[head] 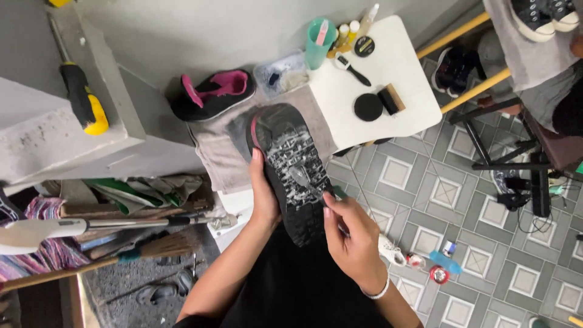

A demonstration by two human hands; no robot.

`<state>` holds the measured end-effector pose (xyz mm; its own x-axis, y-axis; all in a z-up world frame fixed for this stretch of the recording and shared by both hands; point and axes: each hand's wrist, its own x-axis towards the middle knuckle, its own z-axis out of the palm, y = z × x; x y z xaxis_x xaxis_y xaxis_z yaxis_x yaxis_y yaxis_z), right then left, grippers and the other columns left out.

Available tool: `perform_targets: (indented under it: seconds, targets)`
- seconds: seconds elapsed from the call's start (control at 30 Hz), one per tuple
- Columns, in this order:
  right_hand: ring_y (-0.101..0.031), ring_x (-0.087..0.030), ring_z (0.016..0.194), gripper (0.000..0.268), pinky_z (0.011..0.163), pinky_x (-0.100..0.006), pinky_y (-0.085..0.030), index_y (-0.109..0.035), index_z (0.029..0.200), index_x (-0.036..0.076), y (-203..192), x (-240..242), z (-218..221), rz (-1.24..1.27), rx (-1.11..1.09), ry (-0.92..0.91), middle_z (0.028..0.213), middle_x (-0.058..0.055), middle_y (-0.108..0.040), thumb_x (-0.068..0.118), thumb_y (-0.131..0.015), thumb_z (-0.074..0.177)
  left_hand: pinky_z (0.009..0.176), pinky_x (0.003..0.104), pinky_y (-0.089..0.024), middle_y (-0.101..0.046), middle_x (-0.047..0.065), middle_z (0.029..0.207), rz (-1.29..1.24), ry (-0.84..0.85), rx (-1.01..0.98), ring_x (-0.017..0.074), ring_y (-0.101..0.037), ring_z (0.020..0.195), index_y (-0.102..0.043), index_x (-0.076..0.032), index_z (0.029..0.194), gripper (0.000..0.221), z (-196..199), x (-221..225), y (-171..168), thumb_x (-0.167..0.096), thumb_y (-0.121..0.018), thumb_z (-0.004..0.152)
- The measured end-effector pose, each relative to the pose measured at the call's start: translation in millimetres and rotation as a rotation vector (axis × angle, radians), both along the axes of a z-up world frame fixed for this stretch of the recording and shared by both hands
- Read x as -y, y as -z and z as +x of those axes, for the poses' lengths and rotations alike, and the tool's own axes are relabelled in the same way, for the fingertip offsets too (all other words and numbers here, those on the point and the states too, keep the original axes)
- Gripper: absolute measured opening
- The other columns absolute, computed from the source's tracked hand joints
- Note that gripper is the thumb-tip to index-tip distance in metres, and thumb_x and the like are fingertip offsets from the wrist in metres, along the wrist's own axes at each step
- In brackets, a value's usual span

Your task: Applying a cleaning or adhesive substance to the sole of a shoe using a small brush at a repair bench.

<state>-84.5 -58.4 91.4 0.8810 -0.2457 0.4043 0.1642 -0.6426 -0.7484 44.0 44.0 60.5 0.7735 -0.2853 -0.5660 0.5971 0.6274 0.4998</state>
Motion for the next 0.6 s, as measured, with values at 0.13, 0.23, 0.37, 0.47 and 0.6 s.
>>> perform_targets:
  seconds: [0.13, 0.23, 0.37, 0.47, 0.6]
  targets:
    - [-0.04, -0.008, 0.053, 0.018, 0.05, -0.023, -0.036, -0.064, 0.116, -0.007, 4, -3, 1, 0.002, 0.01, 0.129, 0.077, -0.006, -0.054, -0.002, -0.058, 0.1, 0.115, 0.04, -0.042, -0.057, 0.013, 0.143, 0.056, 0.019, 0.016, 0.0256, -0.055, 0.131, -0.047, -0.009, 0.147, 0.076, 0, -1, 9, -0.054, -0.044, 0.087]
    - [-0.04, -0.01, 0.054, 0.017, 0.05, -0.023, -0.033, -0.064, 0.115, -0.006, 3, -8, 0, 0.081, 0.005, 0.048, 0.075, -0.006, -0.052, -0.001, -0.059, 0.099, 0.108, 0.043, -0.047, -0.062, 0.016, 0.134, 0.003, -0.007, 0.0, 0.0284, -0.06, 0.121, -0.053, -0.007, 0.14, 0.069, -1, -4, 13, -0.052, -0.049, 0.087]
    - [-0.039, -0.009, 0.054, 0.02, 0.049, -0.022, -0.033, -0.064, 0.118, -0.006, 4, -6, 5, 0.047, 0.012, 0.11, 0.074, -0.004, -0.052, -0.001, -0.059, 0.1, 0.114, 0.041, -0.043, -0.059, 0.014, 0.139, 0.032, 0.007, 0.05, 0.0263, -0.057, 0.129, -0.05, -0.008, 0.144, 0.071, 1, -8, 14, -0.051, -0.047, 0.088]
    - [-0.039, -0.009, 0.052, 0.016, 0.049, -0.022, -0.033, -0.065, 0.114, -0.006, 3, -7, 9, 0.028, 0.041, 0.104, 0.075, -0.007, -0.055, -0.002, -0.06, 0.099, 0.113, 0.042, -0.044, -0.06, 0.016, 0.138, -0.003, 0.039, 0.096, 0.0278, -0.057, 0.128, -0.05, -0.006, 0.142, 0.07, 2, -9, 16, -0.052, -0.046, 0.09]
    - [-0.041, -0.008, 0.053, 0.018, 0.048, -0.022, -0.033, -0.066, 0.116, -0.004, 3, -12, 7, 0.019, 0.017, 0.122, 0.074, -0.005, -0.055, 0.0, -0.06, 0.1, 0.111, 0.043, -0.045, -0.06, 0.016, 0.137, 0.022, 0.051, 0.084, 0.0283, -0.058, 0.126, -0.05, -0.006, 0.143, 0.074, 2, -12, 16, -0.054, -0.048, 0.087]
